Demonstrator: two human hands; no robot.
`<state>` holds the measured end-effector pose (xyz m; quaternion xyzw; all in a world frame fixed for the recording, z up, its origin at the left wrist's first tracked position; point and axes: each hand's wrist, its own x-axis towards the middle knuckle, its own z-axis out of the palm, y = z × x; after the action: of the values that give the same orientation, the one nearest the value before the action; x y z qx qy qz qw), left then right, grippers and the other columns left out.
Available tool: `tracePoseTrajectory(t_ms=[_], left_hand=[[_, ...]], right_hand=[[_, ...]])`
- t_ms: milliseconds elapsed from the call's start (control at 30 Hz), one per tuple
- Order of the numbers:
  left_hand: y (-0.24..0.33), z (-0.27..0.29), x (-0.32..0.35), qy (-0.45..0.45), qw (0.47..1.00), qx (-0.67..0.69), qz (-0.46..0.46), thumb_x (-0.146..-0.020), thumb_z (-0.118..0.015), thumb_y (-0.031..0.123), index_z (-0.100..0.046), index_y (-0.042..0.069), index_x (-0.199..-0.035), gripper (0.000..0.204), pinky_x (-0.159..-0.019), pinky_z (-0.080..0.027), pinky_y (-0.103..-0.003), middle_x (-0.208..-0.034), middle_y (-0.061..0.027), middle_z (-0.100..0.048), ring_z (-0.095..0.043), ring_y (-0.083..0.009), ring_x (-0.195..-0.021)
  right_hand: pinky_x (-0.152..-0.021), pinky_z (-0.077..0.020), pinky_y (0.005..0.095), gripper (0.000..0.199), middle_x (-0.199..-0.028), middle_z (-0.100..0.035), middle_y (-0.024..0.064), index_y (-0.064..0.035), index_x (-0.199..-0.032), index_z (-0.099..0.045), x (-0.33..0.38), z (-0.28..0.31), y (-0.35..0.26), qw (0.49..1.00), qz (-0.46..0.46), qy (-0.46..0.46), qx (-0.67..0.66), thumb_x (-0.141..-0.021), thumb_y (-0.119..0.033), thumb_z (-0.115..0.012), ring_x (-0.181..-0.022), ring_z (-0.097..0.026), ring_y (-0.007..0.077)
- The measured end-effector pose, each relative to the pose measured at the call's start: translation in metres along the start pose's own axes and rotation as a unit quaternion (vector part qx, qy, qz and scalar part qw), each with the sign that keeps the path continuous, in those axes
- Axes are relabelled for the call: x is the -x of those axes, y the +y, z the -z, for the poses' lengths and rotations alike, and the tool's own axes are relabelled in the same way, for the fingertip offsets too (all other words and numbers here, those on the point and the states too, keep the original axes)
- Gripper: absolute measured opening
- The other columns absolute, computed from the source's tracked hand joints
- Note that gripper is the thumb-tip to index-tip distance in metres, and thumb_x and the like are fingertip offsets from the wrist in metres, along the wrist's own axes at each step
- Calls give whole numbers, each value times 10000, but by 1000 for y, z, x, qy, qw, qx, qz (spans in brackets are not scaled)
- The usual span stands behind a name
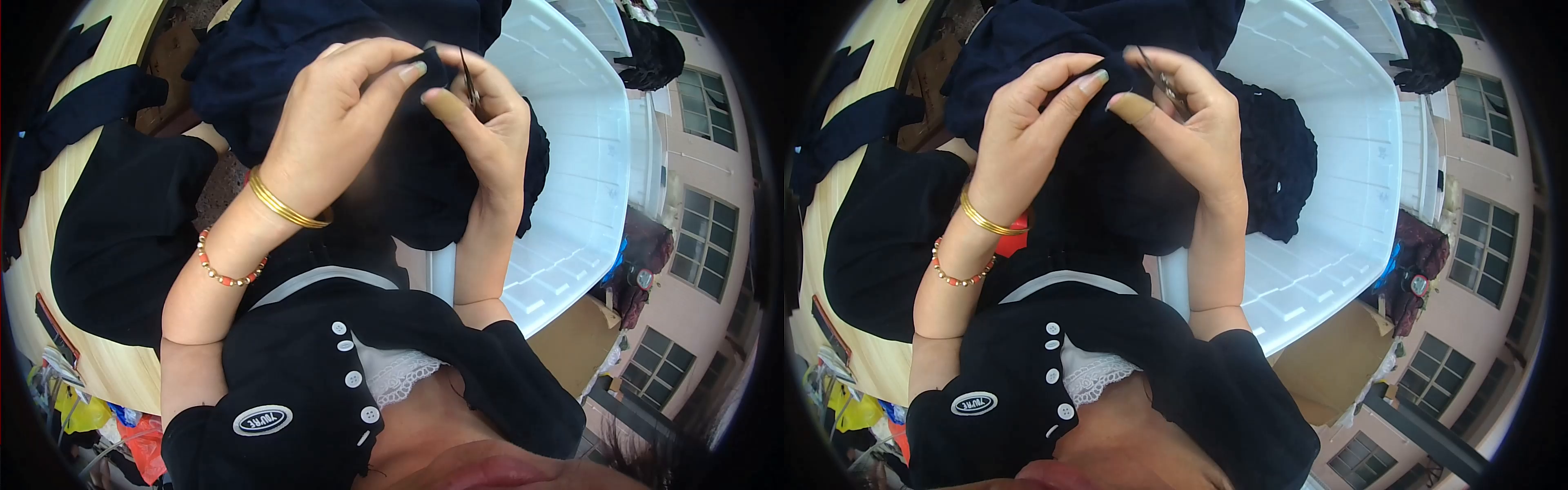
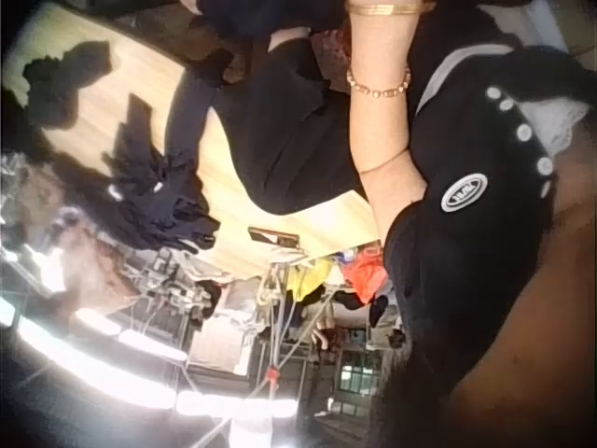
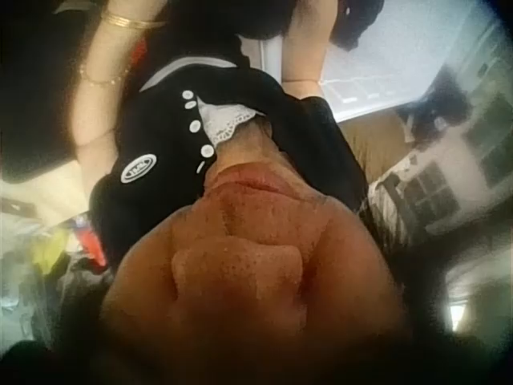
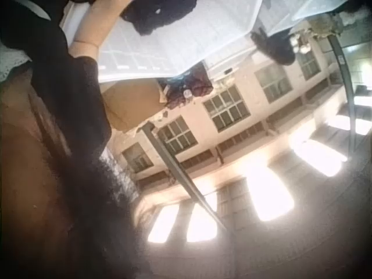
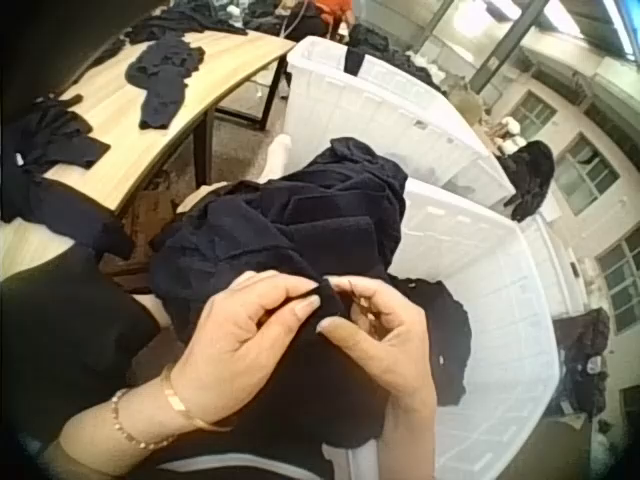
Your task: Trimming loose threads from navy blue shirts using small thread snips.
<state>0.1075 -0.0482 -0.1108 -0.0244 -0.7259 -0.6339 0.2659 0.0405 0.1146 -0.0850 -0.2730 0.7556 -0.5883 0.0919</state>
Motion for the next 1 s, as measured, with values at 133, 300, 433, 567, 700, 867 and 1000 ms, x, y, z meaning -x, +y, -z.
tracePoseTrajectory(t_ms=[133, 300, 433, 567, 700, 867, 1000], left_hand=[[4, -3, 5, 22, 991, -119, -53, -823, -651, 51, -658, 15, -906, 91, -698, -489, -328, -831, -109, -622, -615, -261, -778], [-4, -7, 8, -17, 991, -131, 30, -814, -675, 51, -646, -18, -901, 114, -615, -473, -252, -822, -98, -615, -585, -184, -660], [-11, 3, 9, -58, 988, 27, 139, -834, -688, 95, -685, -10, -939, 149, -666, -503, -239, -842, -75, -690, -655, -145, -726], [-10, 10, 6, -91, 944, 213, 234, -869, -688, 121, -676, 2, -1065, 230, -758, -493, -211, -929, -34, -692, -626, -75, -824], [-10, 13, 5, -70, 921, 248, 293, -864, -693, 124, -657, 0, -1115, 282, -797, -494, -220, -960, -53, -693, -629, -92, -844], [-11, 13, 6, -66, 917, 262, 293, -851, -700, 105, -669, -19, -1096, 276, -774, -499, -212, -938, -60, -695, -637, -95, -839], [-7, 10, 6, -66, 932, 252, 253, -867, -673, 86, -679, -10, -1090, 242, -763, -495, -204, -929, -47, -693, -629, -83, -835]], right_hand=[[-591, -401, 149, 142, -767, -627, -32, -4, -911, -692, 2, 1, 5, 992, 50, 118, 21, -799, -52, -765, -657, -517, 22], [-574, -380, 148, 150, -753, -629, -27, -7, -916, -695, 0, -2, 0, 964, 163, 195, 79, -800, -66, -770, -636, -498, 21], [-559, -365, 147, 132, -743, -600, -47, 3, -913, -683, -5, 9, 1, 959, 130, 252, 12, -824, -68, -750, -634, -484, 11], [-593, -392, 157, 156, -729, -566, -50, 7, -938, -664, -12, 9, 10, 974, 69, 202, 81, -815, -47, -743, -637, -474, 18], [-635, -417, 166, 265, -787, -543, -27, -22, -1021, -663, -4, 8, 8, 976, 106, 152, 112, -787, -79, -773, -712, -516, 39], [-635, -470, 185, 324, -818, -583, 43, -49, -1057, -707, 7, 7, -8, 952, 195, 56, 230, -744, -63, -790, -715, -567, 98], [-579, -438, 239, 376, -755, -591, 34, -83, -1033, -730, 8, 9, 6, 927, 240, 45, 286, -667, -63, -815, -670, -545, 141]])
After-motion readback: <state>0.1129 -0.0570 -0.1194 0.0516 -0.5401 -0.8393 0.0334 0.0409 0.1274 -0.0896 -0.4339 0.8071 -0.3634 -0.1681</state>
